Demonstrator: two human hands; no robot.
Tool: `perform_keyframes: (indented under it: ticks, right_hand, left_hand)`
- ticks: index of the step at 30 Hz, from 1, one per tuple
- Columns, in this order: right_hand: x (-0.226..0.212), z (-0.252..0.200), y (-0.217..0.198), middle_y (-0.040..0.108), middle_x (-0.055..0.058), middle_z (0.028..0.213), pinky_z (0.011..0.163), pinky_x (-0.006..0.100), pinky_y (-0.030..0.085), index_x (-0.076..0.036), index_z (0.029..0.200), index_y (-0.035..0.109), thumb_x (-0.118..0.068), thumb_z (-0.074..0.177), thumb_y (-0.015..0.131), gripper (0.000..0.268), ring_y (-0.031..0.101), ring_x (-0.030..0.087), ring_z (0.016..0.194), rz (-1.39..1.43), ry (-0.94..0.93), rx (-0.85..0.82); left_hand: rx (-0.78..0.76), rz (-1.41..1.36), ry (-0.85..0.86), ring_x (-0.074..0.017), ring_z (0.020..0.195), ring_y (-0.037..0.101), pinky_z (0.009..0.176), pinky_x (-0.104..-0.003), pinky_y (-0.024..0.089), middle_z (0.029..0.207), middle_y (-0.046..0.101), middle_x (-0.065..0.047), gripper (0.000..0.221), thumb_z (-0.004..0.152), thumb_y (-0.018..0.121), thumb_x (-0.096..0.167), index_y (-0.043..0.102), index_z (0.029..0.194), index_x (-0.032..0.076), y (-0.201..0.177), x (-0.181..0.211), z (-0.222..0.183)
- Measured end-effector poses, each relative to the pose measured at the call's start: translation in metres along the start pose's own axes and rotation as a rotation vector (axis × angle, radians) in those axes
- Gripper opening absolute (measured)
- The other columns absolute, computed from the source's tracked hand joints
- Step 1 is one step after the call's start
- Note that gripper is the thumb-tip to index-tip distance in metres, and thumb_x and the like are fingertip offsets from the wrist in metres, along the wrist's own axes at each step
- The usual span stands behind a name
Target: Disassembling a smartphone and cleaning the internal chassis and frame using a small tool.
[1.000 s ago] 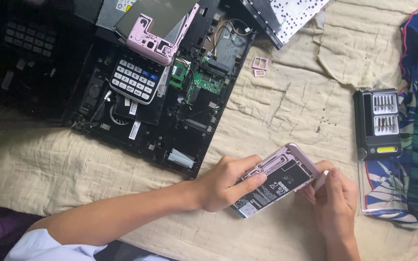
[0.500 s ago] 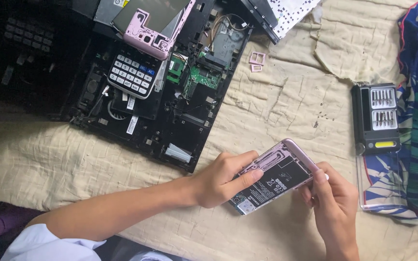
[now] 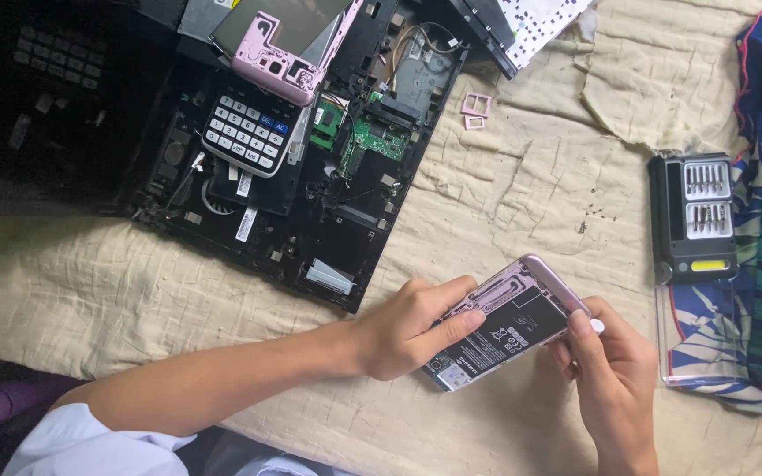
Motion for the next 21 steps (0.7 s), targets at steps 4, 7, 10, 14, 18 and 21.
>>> perform_keyframes:
  ticks: [4, 7, 10, 14, 18, 21]
  right_hand:
    - [0.0, 0.001, 0.0, 0.045, 0.003, 0.059, 0.051, 0.023, 0.03, -0.002, 0.088, 0.059, -0.026, 0.11, 0.049, 0.033, 0.041, 0.011, 0.056, 0.002, -0.009, -0.003]
    - [-0.002, 0.001, 0.001, 0.045, 0.001, 0.057, 0.052, 0.024, 0.031, -0.005, 0.084, 0.055, -0.027, 0.109, 0.051, 0.033, 0.041, 0.01, 0.054, -0.072, -0.01, 0.01]
    - [-0.008, 0.004, 0.005, 0.044, 0.001, 0.058, 0.053, 0.024, 0.033, -0.007, 0.076, 0.051, -0.025, 0.107, 0.054, 0.037, 0.04, 0.011, 0.054, -0.119, -0.017, 0.02]
    - [-0.011, 0.007, 0.005, 0.044, 0.001, 0.061, 0.055, 0.023, 0.034, -0.007, 0.072, 0.05, -0.024, 0.107, 0.056, 0.039, 0.041, 0.01, 0.057, -0.184, -0.047, 0.018]
    - [-0.01, 0.01, 0.004, 0.045, 0.0, 0.061, 0.057, 0.023, 0.033, -0.007, 0.071, 0.051, -0.022, 0.107, 0.058, 0.039, 0.041, 0.01, 0.058, -0.211, -0.034, 0.033]
    - [-0.005, 0.012, 0.005, 0.047, 0.0, 0.061, 0.052, 0.022, 0.036, -0.007, 0.073, 0.054, -0.022, 0.106, 0.059, 0.037, 0.04, 0.008, 0.055, -0.184, -0.016, 0.024]
  left_hand:
    - [0.009, 0.045, 0.013, -0.0147, 0.061, 0.054, 0.05, -0.026, 0.042, 0.081, 0.063, -0.007, 0.026, 0.108, 0.04, 0.028, 0.048, 0.099, 0.005, -0.001, 0.001, 0.0]
    - [0.007, 0.079, 0.013, -0.0157, 0.06, 0.056, 0.049, -0.027, 0.043, 0.08, 0.063, -0.007, 0.026, 0.108, 0.039, 0.028, 0.047, 0.1, 0.005, 0.001, 0.0, 0.0]
    - [0.018, 0.176, -0.01, -0.0206, 0.059, 0.058, 0.051, -0.032, 0.045, 0.078, 0.064, -0.009, 0.026, 0.107, 0.04, 0.029, 0.046, 0.1, 0.005, 0.002, -0.003, 0.0]
    - [0.133, 0.368, -0.033, -0.031, 0.069, 0.063, 0.061, -0.041, 0.049, 0.088, 0.066, -0.018, 0.028, 0.105, 0.042, 0.027, 0.052, 0.108, 0.001, 0.0, 0.006, -0.003]
    - [0.391, 0.81, 0.244, -0.043, 0.118, 0.057, 0.103, -0.052, 0.051, 0.134, 0.054, -0.029, 0.058, 0.1, 0.061, 0.022, 0.039, 0.143, -0.012, 0.015, 0.044, -0.027]
    - [0.463, 0.848, 0.478, -0.0504, 0.134, 0.056, 0.118, -0.06, 0.052, 0.144, 0.049, -0.032, 0.048, 0.106, 0.061, 0.017, 0.041, 0.146, -0.001, 0.051, 0.039, -0.066]
Point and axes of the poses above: each hand's wrist, its own z-axis towards the middle knuckle, its own y-axis out of the palm, x = y × z, the point moved 8 cm from there along z, towards the middle knuckle
